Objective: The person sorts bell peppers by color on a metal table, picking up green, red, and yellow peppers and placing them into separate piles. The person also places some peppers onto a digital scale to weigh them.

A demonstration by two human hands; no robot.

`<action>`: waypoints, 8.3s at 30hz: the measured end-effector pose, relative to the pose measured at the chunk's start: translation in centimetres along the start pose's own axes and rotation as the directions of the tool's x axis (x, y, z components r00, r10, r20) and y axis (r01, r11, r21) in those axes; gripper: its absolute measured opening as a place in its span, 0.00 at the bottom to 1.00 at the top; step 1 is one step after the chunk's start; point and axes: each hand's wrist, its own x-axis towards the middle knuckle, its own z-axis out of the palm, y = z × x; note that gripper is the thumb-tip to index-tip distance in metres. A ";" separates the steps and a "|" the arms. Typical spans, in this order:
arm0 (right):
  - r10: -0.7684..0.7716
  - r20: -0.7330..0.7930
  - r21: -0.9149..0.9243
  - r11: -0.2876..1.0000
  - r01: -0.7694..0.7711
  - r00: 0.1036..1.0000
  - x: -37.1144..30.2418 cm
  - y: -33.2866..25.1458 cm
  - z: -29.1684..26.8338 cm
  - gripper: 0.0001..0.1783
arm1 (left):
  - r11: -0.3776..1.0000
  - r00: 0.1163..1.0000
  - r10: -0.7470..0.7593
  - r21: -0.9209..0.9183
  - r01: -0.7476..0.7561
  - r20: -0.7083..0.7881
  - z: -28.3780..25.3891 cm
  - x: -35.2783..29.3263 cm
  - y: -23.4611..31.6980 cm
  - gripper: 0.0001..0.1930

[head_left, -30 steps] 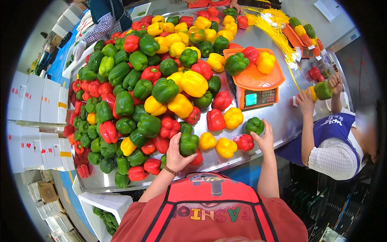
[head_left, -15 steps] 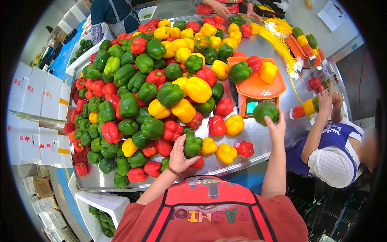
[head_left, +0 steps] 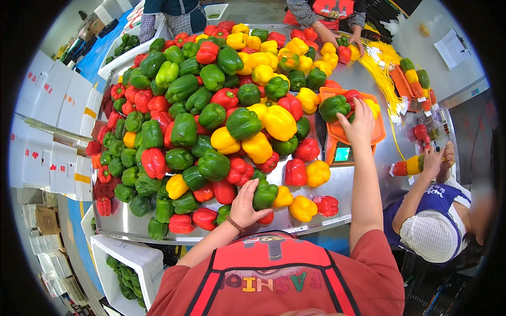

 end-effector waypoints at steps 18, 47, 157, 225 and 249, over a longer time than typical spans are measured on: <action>-0.109 0.177 0.723 0.689 -0.054 0.978 -10.4 -9.2 -2.8 0.45 | 0.999 0.999 0.046 0.024 -0.045 -0.015 0.3 0.2 0.0 0.52; 0.530 0.088 0.197 0.821 -0.536 0.843 -19.5 3.3 -5.0 0.47 | 0.998 0.998 0.067 0.018 -0.067 -0.022 0.5 0.0 0.0 0.52; -0.101 0.549 0.641 0.688 -0.340 0.830 -14.1 -13.5 -0.1 0.24 | 0.821 0.567 -0.434 -0.567 -0.071 -0.700 -34.5 26.9 -24.8 0.33; 0.423 0.218 0.149 0.877 -0.458 0.880 -21.6 6.3 -3.2 0.38 | 0.452 0.896 -0.343 -0.787 0.420 0.282 -5.0 3.4 -2.0 0.16; -0.296 0.125 0.571 0.802 0.175 0.947 -6.3 -19.4 2.9 0.40 | 0.955 0.942 -0.141 0.208 0.211 -0.306 -10.6 2.5 -3.7 0.36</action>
